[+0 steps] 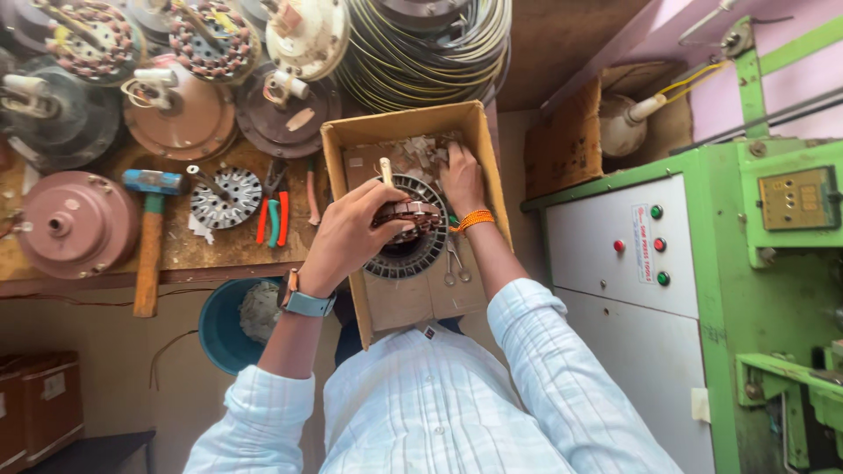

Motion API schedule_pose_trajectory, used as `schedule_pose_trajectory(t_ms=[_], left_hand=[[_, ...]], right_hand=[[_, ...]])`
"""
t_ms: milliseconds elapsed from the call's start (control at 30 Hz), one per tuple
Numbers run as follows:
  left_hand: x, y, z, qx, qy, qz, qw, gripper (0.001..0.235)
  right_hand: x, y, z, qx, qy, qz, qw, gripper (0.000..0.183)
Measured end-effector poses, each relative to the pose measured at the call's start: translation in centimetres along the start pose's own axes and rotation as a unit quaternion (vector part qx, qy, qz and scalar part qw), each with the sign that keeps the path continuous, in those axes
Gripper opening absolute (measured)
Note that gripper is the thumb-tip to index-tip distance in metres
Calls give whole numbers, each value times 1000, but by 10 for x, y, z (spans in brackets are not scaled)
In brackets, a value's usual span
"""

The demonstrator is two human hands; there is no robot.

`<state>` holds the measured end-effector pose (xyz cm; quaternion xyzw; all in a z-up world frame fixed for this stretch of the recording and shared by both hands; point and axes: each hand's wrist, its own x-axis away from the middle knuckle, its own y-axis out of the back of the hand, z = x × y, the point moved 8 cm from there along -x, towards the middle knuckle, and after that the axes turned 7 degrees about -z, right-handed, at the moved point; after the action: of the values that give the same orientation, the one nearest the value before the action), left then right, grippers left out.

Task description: The person works on a motor stator placed in a cardboard box, repeatedly inserting small white insulating pieces into the copper windings and trimming them with scissors. The person handles the stator and uses scissors to cut the insulation to fit.

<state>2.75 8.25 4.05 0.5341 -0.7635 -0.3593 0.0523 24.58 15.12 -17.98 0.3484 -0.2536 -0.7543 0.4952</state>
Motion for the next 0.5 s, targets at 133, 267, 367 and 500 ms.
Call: schedule_pose_trajectory(t_ms=[133, 267, 367, 500], left_hand=[[1, 16, -16, -21, -51, -63, 996, 50], [27, 29, 4, 38, -2, -156, 987, 50], [51, 34, 29, 147, 62, -185, 970, 39], [86, 34, 47, 214, 180, -160, 947, 30]], right_hand=[[-8, -23, -12, 64, 5, 47, 997, 38], [-9, -28, -17, 43, 48, -11, 998, 34], [1, -16, -22, 1, 9, -46, 999, 19], [19, 7, -17, -80, -109, -22, 991, 11]])
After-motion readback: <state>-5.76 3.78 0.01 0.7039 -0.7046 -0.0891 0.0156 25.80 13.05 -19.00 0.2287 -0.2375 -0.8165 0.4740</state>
